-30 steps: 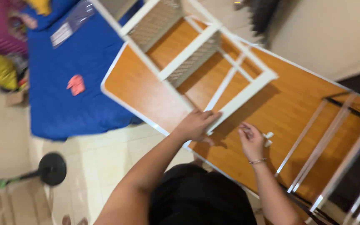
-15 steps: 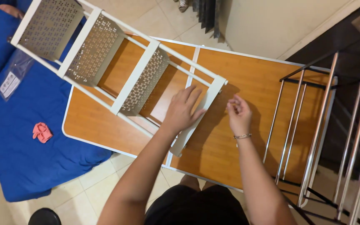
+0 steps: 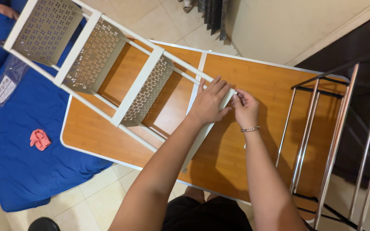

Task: The person assembles a white plastic shelving unit on a wooden table. They connect vertical and horizontal frame pieces, insert perforated shelf panels, and secure the structure with small white plastic connectors. The person repeatedly adjusts and repositions components to align the frame and shelves.

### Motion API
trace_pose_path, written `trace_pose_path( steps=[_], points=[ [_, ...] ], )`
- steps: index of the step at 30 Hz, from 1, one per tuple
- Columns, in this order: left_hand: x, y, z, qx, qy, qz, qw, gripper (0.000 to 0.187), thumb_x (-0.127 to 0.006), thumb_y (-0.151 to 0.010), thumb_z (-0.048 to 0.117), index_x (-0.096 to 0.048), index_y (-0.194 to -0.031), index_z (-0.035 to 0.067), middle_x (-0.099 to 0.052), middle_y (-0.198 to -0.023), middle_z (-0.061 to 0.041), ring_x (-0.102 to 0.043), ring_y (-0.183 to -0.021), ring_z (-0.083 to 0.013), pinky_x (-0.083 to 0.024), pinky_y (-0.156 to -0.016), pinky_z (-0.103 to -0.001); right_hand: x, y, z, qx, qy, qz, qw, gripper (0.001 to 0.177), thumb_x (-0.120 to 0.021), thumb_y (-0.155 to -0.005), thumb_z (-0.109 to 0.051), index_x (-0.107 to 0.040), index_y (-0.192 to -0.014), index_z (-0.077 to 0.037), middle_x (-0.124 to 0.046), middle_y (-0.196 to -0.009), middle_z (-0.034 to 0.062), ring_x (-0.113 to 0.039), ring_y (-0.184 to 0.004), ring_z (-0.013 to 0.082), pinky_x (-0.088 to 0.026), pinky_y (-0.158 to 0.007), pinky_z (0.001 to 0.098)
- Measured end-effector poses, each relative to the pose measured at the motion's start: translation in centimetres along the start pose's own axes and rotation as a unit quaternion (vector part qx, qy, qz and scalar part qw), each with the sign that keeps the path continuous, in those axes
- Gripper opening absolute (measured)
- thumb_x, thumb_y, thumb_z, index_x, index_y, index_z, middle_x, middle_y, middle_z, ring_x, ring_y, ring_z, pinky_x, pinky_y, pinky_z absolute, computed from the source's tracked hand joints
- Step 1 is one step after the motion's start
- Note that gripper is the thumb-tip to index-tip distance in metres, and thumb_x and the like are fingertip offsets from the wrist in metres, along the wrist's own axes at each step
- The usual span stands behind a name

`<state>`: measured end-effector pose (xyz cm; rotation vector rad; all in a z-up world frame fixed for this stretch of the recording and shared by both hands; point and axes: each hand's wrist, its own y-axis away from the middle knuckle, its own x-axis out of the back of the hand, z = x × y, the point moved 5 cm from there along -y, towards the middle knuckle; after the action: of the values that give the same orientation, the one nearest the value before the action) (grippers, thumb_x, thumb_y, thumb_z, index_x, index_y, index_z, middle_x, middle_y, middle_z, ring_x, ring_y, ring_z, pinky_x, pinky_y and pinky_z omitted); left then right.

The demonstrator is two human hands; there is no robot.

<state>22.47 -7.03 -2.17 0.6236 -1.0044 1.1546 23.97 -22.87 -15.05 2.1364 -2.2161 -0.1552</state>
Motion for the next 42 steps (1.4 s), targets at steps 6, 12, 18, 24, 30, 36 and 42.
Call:
trace_pose_path(
  steps=[6, 12, 18, 24, 30, 36, 42],
  points=[
    [1.1, 0.3, -0.3, -0.026, 0.059, 0.008, 0.998, 0.083, -0.086, -0.071, 0.037, -0.054, -0.142, 0.009, -0.054, -0.143, -0.013, -0.040, -0.145, -0.0314, -0.025, -0.116, -0.063, -0.1, 1.1, -2.0, 0.054, 0.004, 0.003, 0.999, 0.023, -0.066, -0.099, 0.001, -0.068, -0.121, 0.005, -0.071, -0.107, 0.0046, -0.067, -0.094, 0.0077, -0.056, -0.083, 0.0227],
    [1.4, 0.4, -0.1, -0.035, 0.055, 0.014, 0.998, 0.078, -0.083, -0.072, 0.030, -0.057, -0.145, 0.019, -0.055, -0.141, -0.013, -0.043, -0.143, -0.0339, -0.037, -0.111, -0.058, -0.5, 2.2, -5.8, 0.171, 0.185, 0.000, 0.968, 0.023, -0.071, -0.096, -0.002, -0.067, -0.119, 0.000, -0.070, -0.108, 0.0106, -0.070, -0.090, 0.0190, -0.058, -0.081, 0.0301],
    [1.5, 0.3, 0.2, -0.022, 0.066, 0.042, 0.997, 0.073, -0.082, -0.071, 0.024, -0.061, -0.141, 0.021, -0.058, -0.137, -0.011, -0.046, -0.142, -0.0346, -0.046, -0.105, -0.054, -1.2, 1.7, -7.8, 0.211, 0.326, -0.040, 0.921, 0.023, -0.064, -0.098, -0.009, -0.060, -0.119, -0.002, -0.067, -0.112, 0.0185, -0.069, -0.091, 0.0364, -0.056, -0.076, 0.0418],
    [1.2, 0.4, 0.3, -0.007, 0.066, 0.044, 0.997, 0.072, -0.083, -0.068, 0.022, -0.064, -0.138, 0.021, -0.059, -0.135, -0.011, -0.048, -0.140, -0.0330, -0.047, -0.102, -0.050, -1.5, 1.5, -6.9, 0.230, 0.343, -0.057, 0.909, 0.021, -0.057, -0.097, -0.008, -0.055, -0.116, 0.001, -0.062, -0.112, 0.0228, -0.063, -0.096, 0.0439, -0.053, -0.078, 0.0484],
    [1.1, 0.3, 0.0, -0.007, 0.071, 0.043, 0.997, 0.071, -0.082, -0.066, 0.018, -0.066, -0.136, 0.019, -0.059, -0.137, -0.012, -0.047, -0.141, -0.0328, -0.047, -0.104, -0.049, -0.8, 0.9, -3.6, 0.204, 0.353, -0.086, 0.909, 0.006, -0.050, -0.103, -0.006, -0.051, -0.104, 0.000, -0.056, -0.099, 0.0219, -0.059, -0.089, 0.0427, -0.049, -0.077, 0.0509],
    [0.8, 0.3, -0.3, -0.034, 0.079, 0.060, 0.994, 0.076, -0.084, -0.064, 0.018, -0.065, -0.138, 0.016, -0.057, -0.139, -0.017, -0.047, -0.141, -0.0366, -0.045, -0.110, -0.049, 3.7, 3.1, -1.1, 0.116, 0.342, -0.022, 0.932, 0.010, -0.058, -0.101, -0.007, -0.054, -0.106, 0.002, -0.060, -0.100, 0.0212, -0.062, -0.088, 0.0385, -0.052, -0.074, 0.0471],
    [1.3, 0.2, -0.1, -0.040, 0.093, 0.057, 0.993, 0.071, -0.083, -0.069, 0.016, -0.066, -0.138, 0.014, -0.058, -0.140, -0.018, -0.046, -0.141, -0.0390, -0.046, -0.109, -0.049, 8.3, 5.8, 0.0, -0.011, 0.344, 0.000, 0.939, 0.017, -0.072, -0.089, -0.004, -0.062, -0.103, -0.002, -0.071, -0.101, 0.0151, -0.074, -0.090, 0.0265, -0.060, -0.077, 0.0361]
  ],
)
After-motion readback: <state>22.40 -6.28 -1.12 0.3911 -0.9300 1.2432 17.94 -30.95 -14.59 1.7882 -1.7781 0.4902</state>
